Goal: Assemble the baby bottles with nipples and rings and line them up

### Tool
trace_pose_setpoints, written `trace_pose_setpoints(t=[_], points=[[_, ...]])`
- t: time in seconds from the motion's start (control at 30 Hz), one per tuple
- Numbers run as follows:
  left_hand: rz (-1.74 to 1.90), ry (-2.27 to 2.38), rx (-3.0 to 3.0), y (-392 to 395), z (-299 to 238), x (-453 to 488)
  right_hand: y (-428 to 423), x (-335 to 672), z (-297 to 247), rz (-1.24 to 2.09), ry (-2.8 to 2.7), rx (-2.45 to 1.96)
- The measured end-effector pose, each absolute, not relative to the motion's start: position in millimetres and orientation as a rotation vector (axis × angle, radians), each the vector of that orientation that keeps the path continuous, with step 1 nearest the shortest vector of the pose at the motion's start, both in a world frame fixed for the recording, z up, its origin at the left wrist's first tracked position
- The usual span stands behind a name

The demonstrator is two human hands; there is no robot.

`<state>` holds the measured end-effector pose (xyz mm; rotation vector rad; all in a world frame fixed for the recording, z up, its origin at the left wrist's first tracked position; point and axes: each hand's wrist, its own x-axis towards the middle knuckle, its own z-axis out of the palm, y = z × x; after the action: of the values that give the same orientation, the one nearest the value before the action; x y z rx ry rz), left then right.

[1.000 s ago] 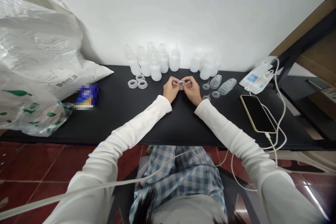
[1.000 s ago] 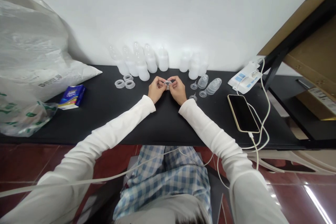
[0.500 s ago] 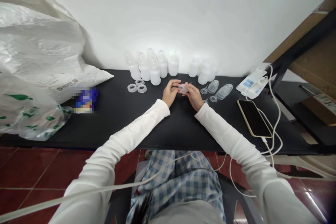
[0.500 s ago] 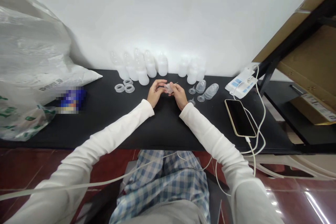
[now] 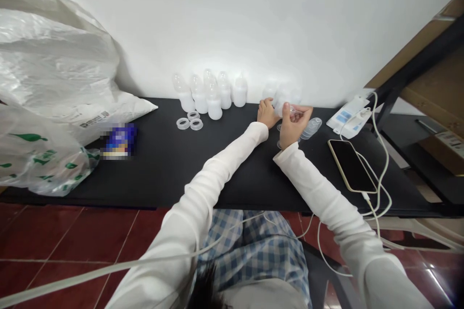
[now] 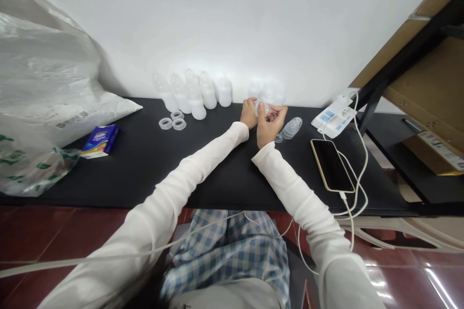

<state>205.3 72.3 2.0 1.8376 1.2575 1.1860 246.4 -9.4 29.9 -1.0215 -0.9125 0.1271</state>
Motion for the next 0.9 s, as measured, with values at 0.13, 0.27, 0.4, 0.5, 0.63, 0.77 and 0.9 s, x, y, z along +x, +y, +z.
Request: trace_pose_setpoints(t=[0.13, 0.27, 0.4, 0.5, 0.63, 0.77, 0.9], points=[[1.149, 1.345, 1.841, 75, 4, 212, -10, 252, 31, 0.062, -1.039, -1.131], [1.239, 1.225, 1.837, 68, 0, 188, -8, 259, 26, 0.059, -1.134, -1.196], [1.328, 0.996, 1.821, 50, -9, 127, -8, 261, 19, 0.081, -1.184, -1.184], [1.418, 0.937, 1.848, 33, -12, 76, -11, 257, 16, 0.183, -1.282, -1.152], [1.373, 0.867, 1.715, 19, -9, 34, -16, 248, 17, 0.533, -1.484, -1.004], [1.256, 0.798, 1.454, 19, -4, 25, -20, 245, 17, 0.786, -1.527, -0.945], [1.179, 0.805, 1.281, 21, 2, 25, -25, 244, 14, 0.885, -1.585, -0.905]])
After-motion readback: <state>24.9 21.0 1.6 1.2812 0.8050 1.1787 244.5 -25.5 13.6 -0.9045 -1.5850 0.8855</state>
